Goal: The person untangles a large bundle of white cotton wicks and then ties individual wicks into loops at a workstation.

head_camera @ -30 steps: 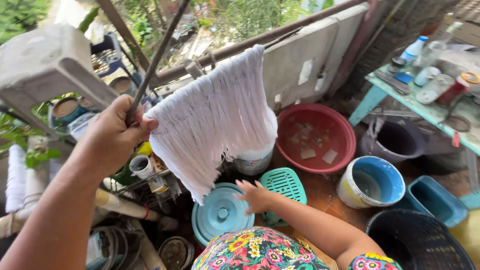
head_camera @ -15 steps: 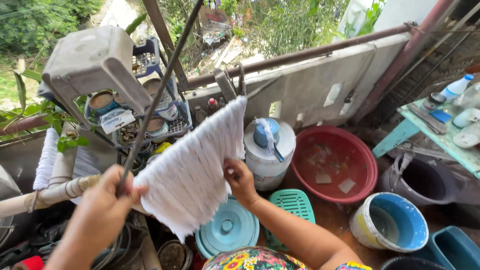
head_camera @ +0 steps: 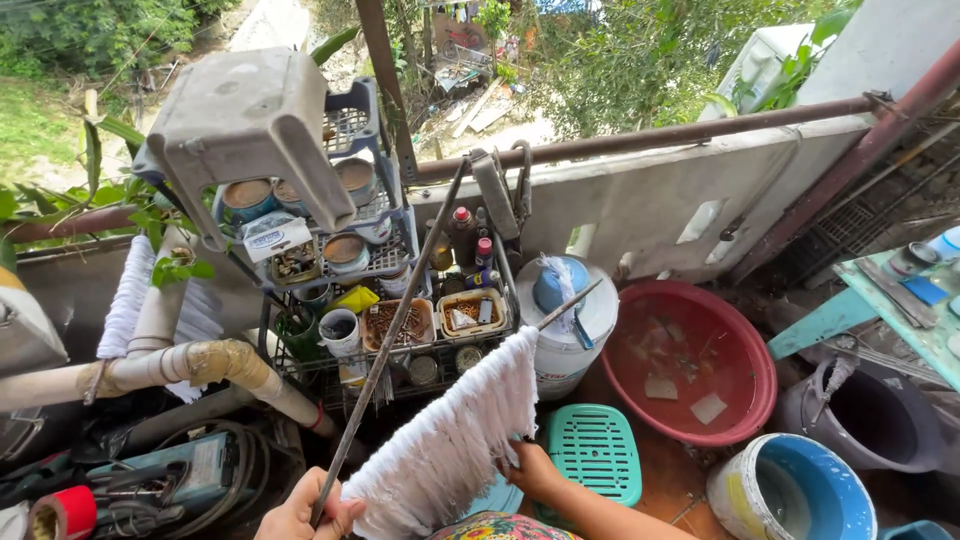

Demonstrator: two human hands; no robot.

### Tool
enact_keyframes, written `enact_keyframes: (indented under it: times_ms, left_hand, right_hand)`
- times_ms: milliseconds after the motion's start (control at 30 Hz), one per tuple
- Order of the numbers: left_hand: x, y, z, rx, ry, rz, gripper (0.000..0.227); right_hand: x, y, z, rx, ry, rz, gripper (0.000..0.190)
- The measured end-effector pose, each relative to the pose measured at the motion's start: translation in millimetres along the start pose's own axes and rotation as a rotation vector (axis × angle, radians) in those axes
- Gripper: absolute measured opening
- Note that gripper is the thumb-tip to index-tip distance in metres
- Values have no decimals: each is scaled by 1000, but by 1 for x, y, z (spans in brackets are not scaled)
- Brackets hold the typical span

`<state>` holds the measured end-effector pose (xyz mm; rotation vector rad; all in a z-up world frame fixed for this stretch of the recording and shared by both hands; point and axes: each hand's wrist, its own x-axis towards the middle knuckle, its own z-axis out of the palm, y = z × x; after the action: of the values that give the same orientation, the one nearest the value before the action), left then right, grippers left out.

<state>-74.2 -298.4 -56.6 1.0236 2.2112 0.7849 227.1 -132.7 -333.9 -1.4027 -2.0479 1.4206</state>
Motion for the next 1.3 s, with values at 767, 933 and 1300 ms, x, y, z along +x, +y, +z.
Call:
enact_keyframes:
  times_ms: [767, 933, 1300]
  left_hand:
    - [54, -21, -25, 233, -578, -103, 33]
    - [45, 20, -37, 447, -730, -186, 17]
    - [55, 1, -40, 130, -668, -110, 31]
  right_hand:
    - [0, -206, -127, 1001, 38, -409, 76]
    - [1, -196, -90, 1081, 61, -309, 73]
    - [-11, -226, -64, 971, -129, -546, 67]
